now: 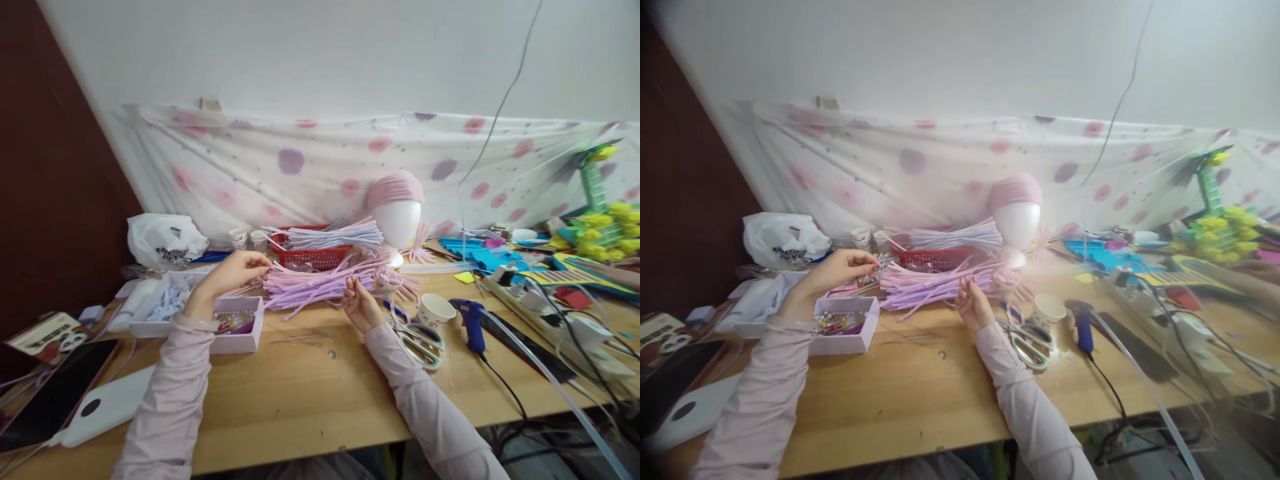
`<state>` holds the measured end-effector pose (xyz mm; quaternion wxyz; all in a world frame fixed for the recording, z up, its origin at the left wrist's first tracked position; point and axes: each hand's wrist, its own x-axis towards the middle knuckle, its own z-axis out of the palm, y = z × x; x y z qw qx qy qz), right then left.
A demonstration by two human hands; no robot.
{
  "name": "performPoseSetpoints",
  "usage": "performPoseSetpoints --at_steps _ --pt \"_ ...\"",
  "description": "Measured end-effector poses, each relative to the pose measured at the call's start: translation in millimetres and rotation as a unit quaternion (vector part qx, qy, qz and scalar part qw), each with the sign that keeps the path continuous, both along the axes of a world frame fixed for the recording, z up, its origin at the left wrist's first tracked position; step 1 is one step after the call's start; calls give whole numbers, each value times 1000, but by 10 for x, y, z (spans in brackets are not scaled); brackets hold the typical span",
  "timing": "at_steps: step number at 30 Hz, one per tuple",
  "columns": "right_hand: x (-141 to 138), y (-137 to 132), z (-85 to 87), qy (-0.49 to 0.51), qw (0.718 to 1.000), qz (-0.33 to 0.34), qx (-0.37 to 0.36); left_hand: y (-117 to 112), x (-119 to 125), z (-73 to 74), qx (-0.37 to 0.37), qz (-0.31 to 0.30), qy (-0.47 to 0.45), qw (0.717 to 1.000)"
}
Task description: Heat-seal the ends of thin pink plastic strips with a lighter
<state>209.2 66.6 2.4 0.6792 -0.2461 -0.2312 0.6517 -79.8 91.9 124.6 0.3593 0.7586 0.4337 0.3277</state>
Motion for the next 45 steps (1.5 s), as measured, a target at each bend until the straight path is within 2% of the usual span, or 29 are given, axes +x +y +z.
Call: performPoseSetpoints --at_steps 2,4,7,8,11,14,18,21,25,31,37,41,45 --pt "7 -8 16 -21 1000 -13 8 7 -5 -15 -51 21 -89 995" --pt "-6 -23 38 -43 999 -22 14 15 102 -62 -104 27 -210 972" --pt "-46 -54 74 -38 999 -11 13 14 394 -165 -197 28 -389 899" --pt "-61 -65 85 -31 999 -2 14 5 505 -205 -230 23 -427 874" --pt "-105 -97 101 -21 999 38 31 -52 811 -338 -264 4 -435 861" --pt "-138 -120 91 -31 996 74 43 -120 1011 -468 -286 -13 -420 861" --pt "-185 -153 53 -89 987 116 64 -148 1084 -556 -284 -21 -415 864" --pt "-240 -188 16 -137 973 169 76 -122 1087 -550 -246 -9 -436 866" --pt "-311 -212 -39 -153 962 217 64 -98 1138 -551 -177 14 -472 864" --pt "-327 -205 -54 -129 967 215 45 -129 1205 -670 -111 7 -447 888" --pt "-334 -225 -15 -126 968 213 46 -169 1222 -752 -52 -36 -332 941" --pt "-338 -239 -7 -132 966 216 47 -176 1246 -788 -36 -53 -305 950" --pt "-332 -247 -3 -135 967 211 52 -195 1245 -792 -15 -29 -274 961"
